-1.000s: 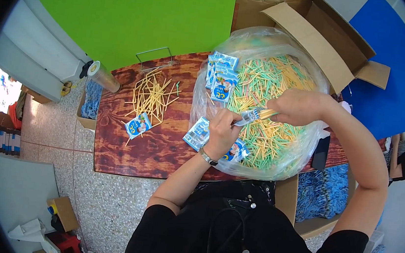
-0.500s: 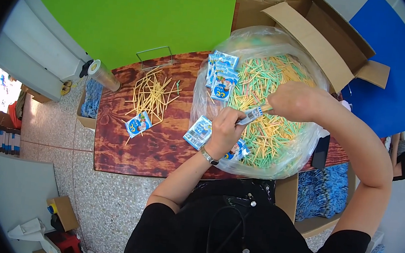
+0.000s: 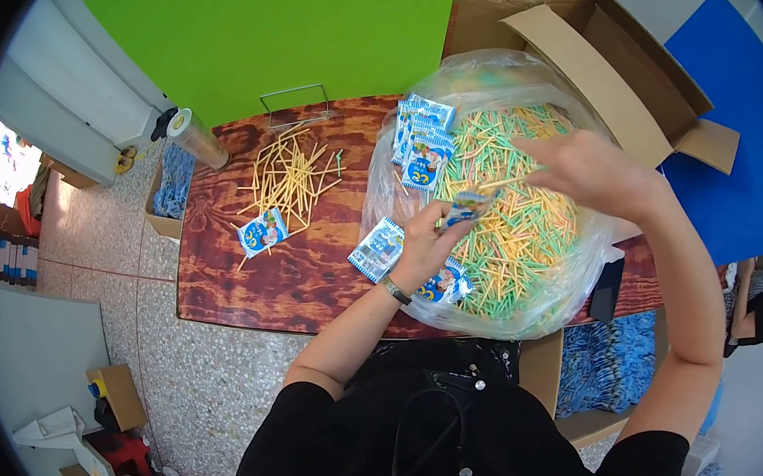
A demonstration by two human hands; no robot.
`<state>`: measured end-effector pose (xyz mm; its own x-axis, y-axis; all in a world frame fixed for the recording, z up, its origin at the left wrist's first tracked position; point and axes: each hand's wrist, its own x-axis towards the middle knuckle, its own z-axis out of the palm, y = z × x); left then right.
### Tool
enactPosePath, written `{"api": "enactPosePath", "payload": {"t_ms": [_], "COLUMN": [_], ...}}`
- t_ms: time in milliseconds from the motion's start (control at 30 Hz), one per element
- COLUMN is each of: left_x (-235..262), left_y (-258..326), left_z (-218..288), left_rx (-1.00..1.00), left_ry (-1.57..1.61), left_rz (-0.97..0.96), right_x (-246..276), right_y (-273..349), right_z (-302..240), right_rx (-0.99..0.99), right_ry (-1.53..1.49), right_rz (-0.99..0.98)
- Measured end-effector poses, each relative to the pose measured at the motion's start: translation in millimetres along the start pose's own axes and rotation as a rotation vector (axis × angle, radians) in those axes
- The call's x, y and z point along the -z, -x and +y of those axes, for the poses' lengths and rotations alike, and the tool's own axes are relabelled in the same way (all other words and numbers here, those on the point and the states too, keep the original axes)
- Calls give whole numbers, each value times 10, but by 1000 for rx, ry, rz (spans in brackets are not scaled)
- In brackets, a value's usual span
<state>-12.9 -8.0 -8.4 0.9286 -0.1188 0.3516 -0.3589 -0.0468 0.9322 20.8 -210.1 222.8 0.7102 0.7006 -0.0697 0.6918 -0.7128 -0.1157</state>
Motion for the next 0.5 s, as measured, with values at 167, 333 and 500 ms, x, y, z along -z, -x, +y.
{"api": "enactPosePath", "payload": {"t_ms": [167,333,500], "left_x": [84,117,184], "left_y": [-86,-225,-275], "left_z": [-164,-125,-326], "left_rx": [126,170,236], "left_ry": [199,494,506], "left_rz": [-108,-148,-190], "right_x": [-818,-1310,-1232], "right_y": [341,215,-185], "right_z": [488,545,114], "right_rx": [-278,-26,-190], "right_ry": [-89,-59,-756], "right_rz": [-174,352,340]}}
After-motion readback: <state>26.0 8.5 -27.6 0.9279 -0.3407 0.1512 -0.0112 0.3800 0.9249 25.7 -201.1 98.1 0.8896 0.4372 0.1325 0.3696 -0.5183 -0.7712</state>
